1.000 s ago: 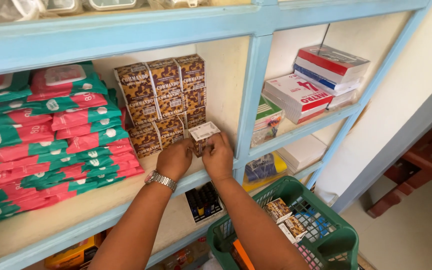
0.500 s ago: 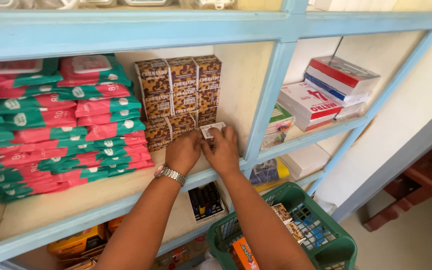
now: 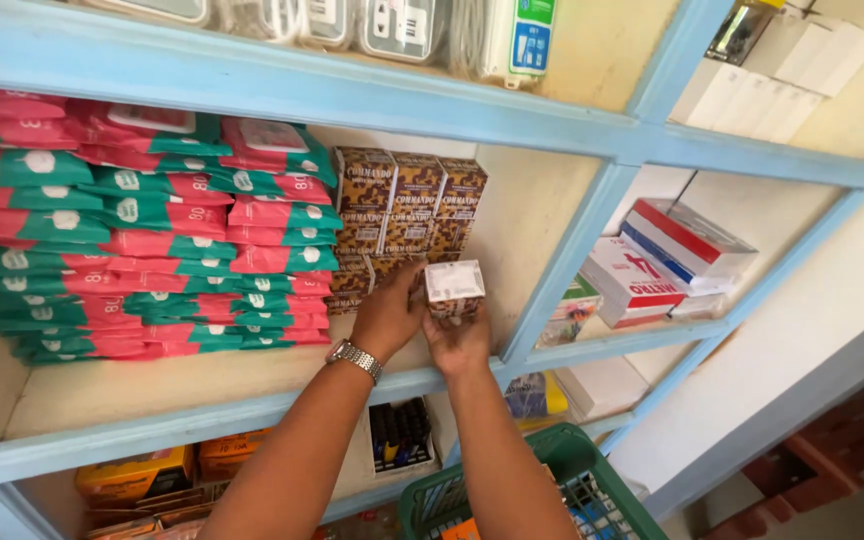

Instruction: The recorder is stocking small boxes of safety matches onto a grocery store shelf from a plastic basket.

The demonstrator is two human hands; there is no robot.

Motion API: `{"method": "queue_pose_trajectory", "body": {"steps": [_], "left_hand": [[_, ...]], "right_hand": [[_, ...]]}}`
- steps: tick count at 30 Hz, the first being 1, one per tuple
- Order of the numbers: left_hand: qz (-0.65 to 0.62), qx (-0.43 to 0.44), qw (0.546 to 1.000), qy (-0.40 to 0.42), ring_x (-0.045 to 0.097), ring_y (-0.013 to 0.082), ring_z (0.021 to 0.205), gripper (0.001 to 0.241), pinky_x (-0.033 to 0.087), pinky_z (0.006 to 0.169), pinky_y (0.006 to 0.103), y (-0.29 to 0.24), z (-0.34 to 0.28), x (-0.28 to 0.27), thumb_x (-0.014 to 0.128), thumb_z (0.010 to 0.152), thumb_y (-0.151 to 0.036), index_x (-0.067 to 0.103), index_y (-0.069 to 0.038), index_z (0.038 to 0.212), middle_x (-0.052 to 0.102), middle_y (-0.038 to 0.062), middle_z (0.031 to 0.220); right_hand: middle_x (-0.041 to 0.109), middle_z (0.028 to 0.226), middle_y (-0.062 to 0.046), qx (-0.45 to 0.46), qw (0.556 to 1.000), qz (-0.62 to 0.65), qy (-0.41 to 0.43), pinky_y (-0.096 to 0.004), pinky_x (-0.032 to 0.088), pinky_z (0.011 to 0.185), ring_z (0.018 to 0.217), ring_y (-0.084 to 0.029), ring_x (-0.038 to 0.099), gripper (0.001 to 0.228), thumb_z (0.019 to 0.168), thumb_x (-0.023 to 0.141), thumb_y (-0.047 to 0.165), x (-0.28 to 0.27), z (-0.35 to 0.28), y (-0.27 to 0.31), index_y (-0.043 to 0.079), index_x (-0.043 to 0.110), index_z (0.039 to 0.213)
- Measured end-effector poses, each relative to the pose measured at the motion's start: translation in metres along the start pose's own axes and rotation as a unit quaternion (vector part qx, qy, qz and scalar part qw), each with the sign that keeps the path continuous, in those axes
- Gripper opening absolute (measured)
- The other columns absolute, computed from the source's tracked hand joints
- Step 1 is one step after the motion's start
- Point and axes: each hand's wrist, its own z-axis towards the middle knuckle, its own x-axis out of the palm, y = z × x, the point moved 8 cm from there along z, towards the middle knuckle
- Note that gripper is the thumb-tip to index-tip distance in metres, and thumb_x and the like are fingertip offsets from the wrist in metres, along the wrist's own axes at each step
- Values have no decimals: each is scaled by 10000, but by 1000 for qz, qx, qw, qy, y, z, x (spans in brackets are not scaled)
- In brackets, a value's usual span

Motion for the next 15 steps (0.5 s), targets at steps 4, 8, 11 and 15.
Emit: {"method": "queue_pose_trajectory", "body": {"steps": [4, 8, 11, 15], "left_hand": [[-12, -4, 998, 67, 698, 337, 1033, 682, 573, 835, 433, -16, 0, -2, 705, 800, -163, 516, -201, 1454, 618, 146, 1360], [-19, -46, 989, 138, 724, 295, 943, 763, 575, 844, 418, -21, -1, 1, 723, 788, -182, 448, -215, 1499, 560, 134, 1429], [-22, -53, 985, 160, 719, 301, 948, 821, 568, 859, 419, -31, -1, -4, 748, 777, -210, 393, -200, 1518, 521, 145, 1462], [-33, -31, 993, 109, 652, 353, 1118, 829, 547, 923, 429, 3, 0, 13, 756, 807, -224, 363, -132, 1531, 502, 191, 1478]], "right_hand": [[573, 1328, -143, -14, 999, 41, 2, -527, 571, 930, 1152, -334, 585, 506, 1078, 286, 461, -1, -2, -4, 134, 516, 1388], [581, 1312, -128, -46, 999, 3, 15, -530, 570, 938, 1157, -324, 580, 544, 1065, 242, 499, -3, -5, 0, 144, 496, 1391], [567, 1293, -154, -32, 999, 20, -19, -580, 559, 986, 1171, -336, 569, 561, 1062, 222, 524, 1, -17, 1, 148, 475, 1393], [602, 1260, -146, -16, 999, -32, 34, -533, 547, 923, 1140, -318, 569, 574, 1052, 252, 547, -4, -8, -5, 149, 517, 1369]]}}
